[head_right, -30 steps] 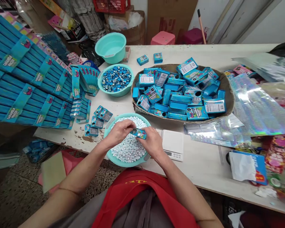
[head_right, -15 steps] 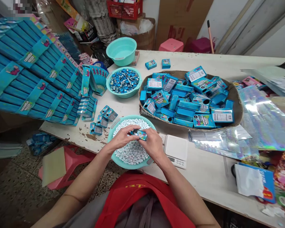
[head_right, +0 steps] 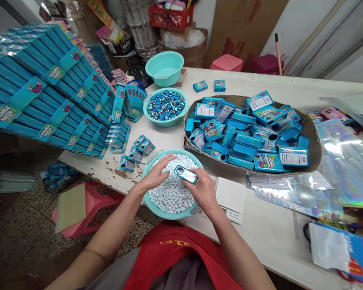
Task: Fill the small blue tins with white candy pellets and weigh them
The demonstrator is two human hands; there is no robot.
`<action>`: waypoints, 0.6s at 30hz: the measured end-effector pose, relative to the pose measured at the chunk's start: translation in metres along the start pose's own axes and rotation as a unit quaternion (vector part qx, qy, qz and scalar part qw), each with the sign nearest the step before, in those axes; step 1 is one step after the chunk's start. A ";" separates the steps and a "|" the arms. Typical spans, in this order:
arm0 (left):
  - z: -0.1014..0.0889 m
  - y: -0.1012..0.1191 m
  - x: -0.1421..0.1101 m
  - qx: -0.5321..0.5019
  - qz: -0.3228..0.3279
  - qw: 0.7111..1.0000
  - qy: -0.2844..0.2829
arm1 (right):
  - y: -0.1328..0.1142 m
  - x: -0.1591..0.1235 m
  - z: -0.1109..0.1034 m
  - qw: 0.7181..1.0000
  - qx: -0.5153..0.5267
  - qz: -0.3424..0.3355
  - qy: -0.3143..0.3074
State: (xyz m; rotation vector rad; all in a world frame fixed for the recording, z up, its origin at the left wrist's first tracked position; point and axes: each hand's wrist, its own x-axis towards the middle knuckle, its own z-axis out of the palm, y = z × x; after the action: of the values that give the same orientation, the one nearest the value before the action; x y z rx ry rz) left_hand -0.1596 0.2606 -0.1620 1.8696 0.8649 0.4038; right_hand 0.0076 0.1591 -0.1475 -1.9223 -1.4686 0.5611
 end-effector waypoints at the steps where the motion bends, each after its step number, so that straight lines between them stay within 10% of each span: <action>1: -0.004 0.006 -0.003 -0.007 0.035 0.999 -0.039 | -0.004 0.001 0.001 1.000 0.020 -0.010 -0.009; 5: -0.025 0.026 -0.029 0.030 0.007 0.999 -0.020 | -0.011 0.020 0.001 0.982 0.150 -0.061 -0.100; 8: -0.053 0.015 -0.065 0.048 -0.151 0.981 0.114 | 0.012 0.065 -0.005 0.990 0.124 -0.070 -0.007; 11: -0.084 -0.026 -0.111 0.101 -0.316 0.913 0.237 | 0.059 0.126 -0.005 0.989 0.007 -0.131 0.060; 15: -0.102 -0.104 -0.147 0.159 -0.511 0.770 0.348 | 0.111 0.173 -0.002 0.970 -0.133 -0.176 -0.102; 18: -0.097 -0.154 -0.136 0.114 -0.562 0.715 0.400 | 0.124 0.177 -0.006 0.913 -0.288 -0.247 -0.149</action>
State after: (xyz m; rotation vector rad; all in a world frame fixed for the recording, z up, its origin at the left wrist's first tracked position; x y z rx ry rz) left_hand -0.3722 0.2643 -0.2417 0.9454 2.5123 0.2996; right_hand 0.1463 0.3070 -0.2231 -1.7994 -2.4370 0.1933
